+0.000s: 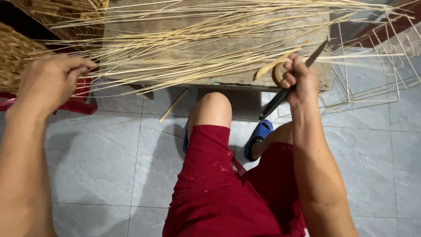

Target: The person sits on the floor and uses a knife to sharpen the ends of thin wooden sticks. They repeatedly pick up sticks from a pile on a low wooden table, hold them against their leg, and scrape the knife along the wood to create a point. The sharpened sticks are then placed back onto the table.

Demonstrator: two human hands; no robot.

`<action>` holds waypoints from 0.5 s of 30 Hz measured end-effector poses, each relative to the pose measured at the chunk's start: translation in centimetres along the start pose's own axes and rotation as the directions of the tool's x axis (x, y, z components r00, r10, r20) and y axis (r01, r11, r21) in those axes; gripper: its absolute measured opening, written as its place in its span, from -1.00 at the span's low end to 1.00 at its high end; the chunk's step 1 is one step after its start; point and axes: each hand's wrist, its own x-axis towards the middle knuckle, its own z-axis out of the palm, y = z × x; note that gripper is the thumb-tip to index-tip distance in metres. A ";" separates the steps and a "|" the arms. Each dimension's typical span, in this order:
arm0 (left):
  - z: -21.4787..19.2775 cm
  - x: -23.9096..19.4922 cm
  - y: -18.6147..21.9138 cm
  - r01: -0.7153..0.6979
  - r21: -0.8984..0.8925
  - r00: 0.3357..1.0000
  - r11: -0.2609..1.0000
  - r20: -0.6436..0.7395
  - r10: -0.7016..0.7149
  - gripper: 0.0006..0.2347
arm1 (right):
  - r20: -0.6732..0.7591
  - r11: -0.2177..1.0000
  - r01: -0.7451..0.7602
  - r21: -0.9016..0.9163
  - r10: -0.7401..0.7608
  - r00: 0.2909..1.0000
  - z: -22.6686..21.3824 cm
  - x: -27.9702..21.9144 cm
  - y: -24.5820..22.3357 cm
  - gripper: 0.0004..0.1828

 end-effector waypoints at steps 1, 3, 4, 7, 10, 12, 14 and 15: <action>0.9 0.9 -1.0 -0.069 0.064 0.996 0.996 -0.059 0.073 -0.88 | 0.004 1.000 0.004 -0.021 -0.004 1.000 0.5 0.9 -0.3 -0.82; 2.5 2.9 -2.8 -0.050 0.102 0.996 0.993 -0.070 0.058 -0.88 | 0.024 0.999 0.000 -0.042 0.001 1.000 1.5 3.2 -1.4 -0.83; 3.4 4.0 -3.5 -0.042 0.121 0.996 0.992 -0.077 0.051 -0.87 | 0.034 0.999 0.000 -0.052 0.002 0.999 2.1 4.6 -1.9 -0.83; 6.2 7.5 -5.4 -0.177 0.205 0.914 0.963 -0.330 0.238 -0.81 | 0.112 0.999 -0.027 -0.038 0.031 0.993 3.7 8.7 -3.7 -0.82; 9.5 11.6 -6.2 -0.183 0.224 0.864 0.957 -0.428 0.266 -0.82 | 0.129 0.996 -0.051 -0.076 0.061 0.990 5.2 12.1 -5.4 -0.82; 12.3 14.0 -6.2 -0.150 0.199 0.866 0.968 -0.445 0.226 -0.82 | 0.045 0.980 -0.081 -0.181 0.090 0.995 5.6 13.5 -5.3 -0.79; 15.6 16.0 -5.5 -0.061 0.214 0.906 0.975 -0.398 0.144 -0.87 | 0.033 0.974 -0.143 -0.178 0.151 0.988 5.4 13.8 -4.0 -0.80; 17.2 16.6 -4.9 0.003 0.250 0.933 0.968 -0.350 0.087 -0.91 | 0.029 0.969 -0.171 -0.176 0.179 0.983 5.2 14.0 -3.5 -0.81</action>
